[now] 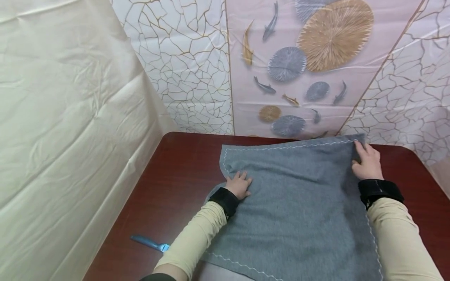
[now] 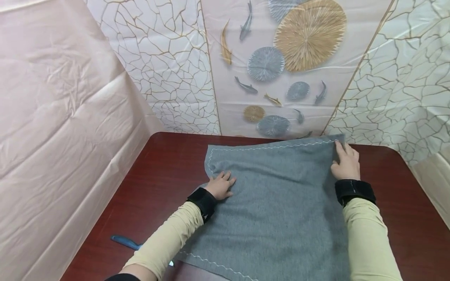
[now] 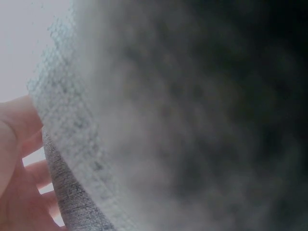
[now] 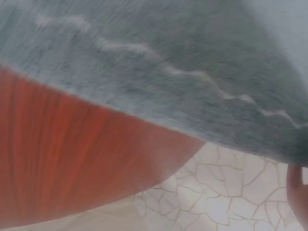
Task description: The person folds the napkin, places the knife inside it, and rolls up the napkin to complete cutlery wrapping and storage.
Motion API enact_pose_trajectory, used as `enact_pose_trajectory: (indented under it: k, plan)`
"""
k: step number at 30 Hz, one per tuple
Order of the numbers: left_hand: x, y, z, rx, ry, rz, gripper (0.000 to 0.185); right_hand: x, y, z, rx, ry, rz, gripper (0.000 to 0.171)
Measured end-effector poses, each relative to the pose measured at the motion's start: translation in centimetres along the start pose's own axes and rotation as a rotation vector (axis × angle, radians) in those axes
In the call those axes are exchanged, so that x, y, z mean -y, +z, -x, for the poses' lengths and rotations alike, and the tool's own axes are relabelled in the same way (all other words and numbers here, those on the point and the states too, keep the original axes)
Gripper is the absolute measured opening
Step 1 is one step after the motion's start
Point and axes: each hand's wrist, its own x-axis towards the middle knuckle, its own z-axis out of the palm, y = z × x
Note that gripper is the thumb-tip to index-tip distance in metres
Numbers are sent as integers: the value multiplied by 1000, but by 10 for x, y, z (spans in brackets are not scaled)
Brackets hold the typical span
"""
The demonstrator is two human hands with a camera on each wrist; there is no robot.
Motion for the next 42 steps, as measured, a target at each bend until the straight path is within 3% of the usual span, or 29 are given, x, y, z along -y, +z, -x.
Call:
enact_pose_trajectory:
  k: [4,7,13,16,18,22,24,26,28,30,35,39,42]
  plan:
    - [-5,-2,4,4,17,-2,56,-7,6,12,67,86,81,71]
    - [-5,0,2,-8,17,-7,56,-5,16,22,97,132,131,67]
    - [1,6,-7,-11,-5,-7,57,16,54,49,133,55,226,45]
    - [3,3,-8,20,-3,26,59,33,60,65,194,45,238,49]
    - [8,1,-10,26,37,69,58,42,59,73,227,41,248,55]
    - [29,-6,-9,-93,152,164,45,59,58,91,292,29,296,70]
    - [41,-10,-2,-181,174,206,33,68,59,100,320,14,315,77]
    - [51,-13,7,-227,173,239,23,74,61,109,362,7,323,84]
    - [58,-14,19,-212,164,249,20,80,64,114,399,4,324,90]
    - [63,-13,31,-147,157,238,26,83,66,118,433,16,316,95]
    - [65,-7,57,17,121,192,68,78,65,123,469,19,303,103]
    - [67,-5,69,57,77,169,93,73,64,126,493,12,279,106]
    - [71,-6,73,67,49,149,91,71,64,127,515,11,268,107]
